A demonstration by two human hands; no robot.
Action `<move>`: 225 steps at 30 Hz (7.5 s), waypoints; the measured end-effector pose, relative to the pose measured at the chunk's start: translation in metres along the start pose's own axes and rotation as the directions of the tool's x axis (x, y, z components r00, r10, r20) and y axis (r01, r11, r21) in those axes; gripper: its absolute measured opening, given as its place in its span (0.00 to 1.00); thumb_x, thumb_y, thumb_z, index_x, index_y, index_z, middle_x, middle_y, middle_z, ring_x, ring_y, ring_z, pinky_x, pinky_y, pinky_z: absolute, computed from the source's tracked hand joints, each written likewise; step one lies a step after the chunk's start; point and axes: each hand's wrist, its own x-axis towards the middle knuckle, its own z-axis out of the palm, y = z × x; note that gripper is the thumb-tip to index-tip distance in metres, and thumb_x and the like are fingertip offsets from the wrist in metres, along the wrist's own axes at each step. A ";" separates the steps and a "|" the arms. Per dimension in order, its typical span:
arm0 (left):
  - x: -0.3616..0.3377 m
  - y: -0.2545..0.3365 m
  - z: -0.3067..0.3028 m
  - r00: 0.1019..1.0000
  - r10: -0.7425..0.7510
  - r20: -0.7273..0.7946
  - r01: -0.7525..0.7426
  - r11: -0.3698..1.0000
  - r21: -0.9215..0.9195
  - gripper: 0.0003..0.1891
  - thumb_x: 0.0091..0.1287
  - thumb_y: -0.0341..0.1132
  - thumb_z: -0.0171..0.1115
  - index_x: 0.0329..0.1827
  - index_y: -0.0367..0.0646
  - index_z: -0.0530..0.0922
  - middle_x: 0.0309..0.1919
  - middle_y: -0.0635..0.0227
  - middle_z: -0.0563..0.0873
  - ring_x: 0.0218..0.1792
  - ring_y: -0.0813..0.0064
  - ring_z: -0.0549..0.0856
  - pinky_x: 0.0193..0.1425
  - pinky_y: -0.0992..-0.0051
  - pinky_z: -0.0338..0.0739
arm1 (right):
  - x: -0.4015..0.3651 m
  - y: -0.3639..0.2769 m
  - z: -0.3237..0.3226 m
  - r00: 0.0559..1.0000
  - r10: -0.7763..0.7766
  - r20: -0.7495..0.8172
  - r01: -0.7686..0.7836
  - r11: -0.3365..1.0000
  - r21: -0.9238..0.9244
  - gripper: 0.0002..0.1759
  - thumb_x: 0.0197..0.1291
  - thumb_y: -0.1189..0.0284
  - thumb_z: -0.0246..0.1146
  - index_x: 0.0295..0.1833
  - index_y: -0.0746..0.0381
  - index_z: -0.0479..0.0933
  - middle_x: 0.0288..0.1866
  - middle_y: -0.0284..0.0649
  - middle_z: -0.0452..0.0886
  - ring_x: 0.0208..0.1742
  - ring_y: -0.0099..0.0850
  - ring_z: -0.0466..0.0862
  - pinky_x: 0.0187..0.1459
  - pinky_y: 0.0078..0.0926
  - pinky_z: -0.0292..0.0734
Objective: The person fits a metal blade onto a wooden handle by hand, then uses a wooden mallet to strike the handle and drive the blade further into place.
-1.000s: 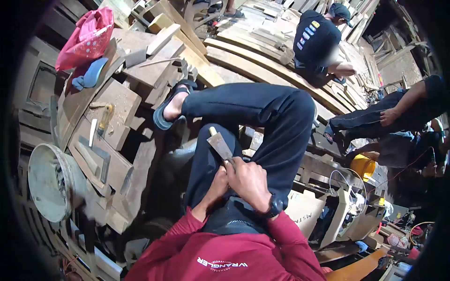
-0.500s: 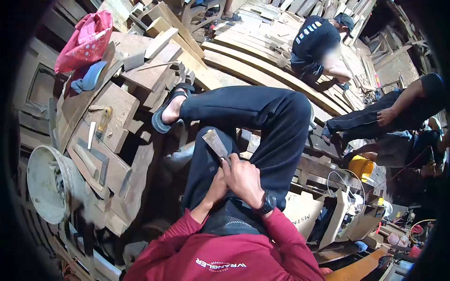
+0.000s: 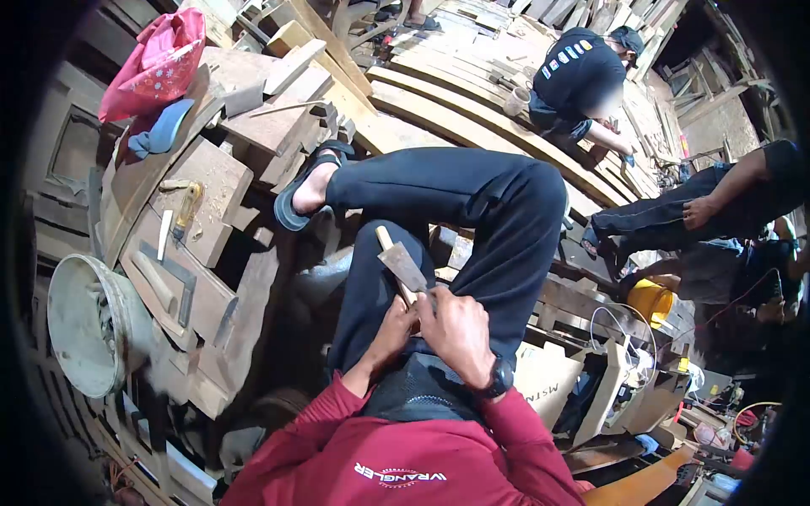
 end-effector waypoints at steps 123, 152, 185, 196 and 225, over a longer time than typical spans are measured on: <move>0.008 -0.006 -0.008 0.984 0.166 0.061 -0.172 0.980 0.096 0.21 0.79 0.43 0.56 0.68 0.40 0.70 0.50 0.71 0.82 0.46 0.81 0.82 0.50 0.77 0.77 | -0.009 0.007 -0.001 0.998 -0.036 0.049 0.042 0.991 -0.125 0.18 0.73 0.58 0.60 0.44 0.63 0.82 0.27 0.60 0.83 0.31 0.61 0.85 0.35 0.57 0.81; 0.020 -0.039 -0.019 0.968 0.242 0.069 -0.251 0.949 0.192 0.24 0.80 0.42 0.55 0.69 0.32 0.68 0.53 0.55 0.84 0.50 0.71 0.86 0.52 0.69 0.83 | 0.009 -0.003 0.005 0.996 -0.052 0.068 0.061 0.990 -0.129 0.19 0.75 0.58 0.57 0.39 0.63 0.80 0.27 0.60 0.83 0.32 0.62 0.86 0.37 0.59 0.81; -0.005 0.013 0.005 0.993 0.104 0.047 -0.106 0.994 0.039 0.19 0.82 0.40 0.52 0.65 0.36 0.68 0.48 0.57 0.84 0.39 0.69 0.90 0.35 0.71 0.86 | 0.018 0.004 0.022 0.996 -0.050 0.068 0.054 0.996 -0.066 0.17 0.73 0.60 0.59 0.48 0.64 0.82 0.29 0.60 0.84 0.33 0.60 0.86 0.38 0.57 0.81; -0.001 0.018 0.009 0.994 0.111 0.018 -0.096 0.924 -0.371 0.20 0.82 0.40 0.52 0.70 0.38 0.69 0.49 0.69 0.82 0.46 0.81 0.82 0.47 0.77 0.77 | 0.015 -0.003 0.019 0.988 -0.061 0.142 0.081 0.987 -0.140 0.17 0.74 0.61 0.58 0.51 0.65 0.82 0.31 0.61 0.85 0.35 0.61 0.86 0.39 0.56 0.82; -0.009 0.033 0.008 1.000 -0.002 -0.016 -0.005 0.916 -0.401 0.11 0.79 0.38 0.55 0.48 0.36 0.77 0.36 0.58 0.87 0.37 0.60 0.91 0.40 0.64 0.88 | 0.015 -0.044 -0.048 0.423 -0.874 0.239 0.896 0.364 -0.255 0.16 0.71 0.66 0.58 0.59 0.62 0.75 0.56 0.44 0.78 0.50 0.37 0.76 0.50 0.37 0.72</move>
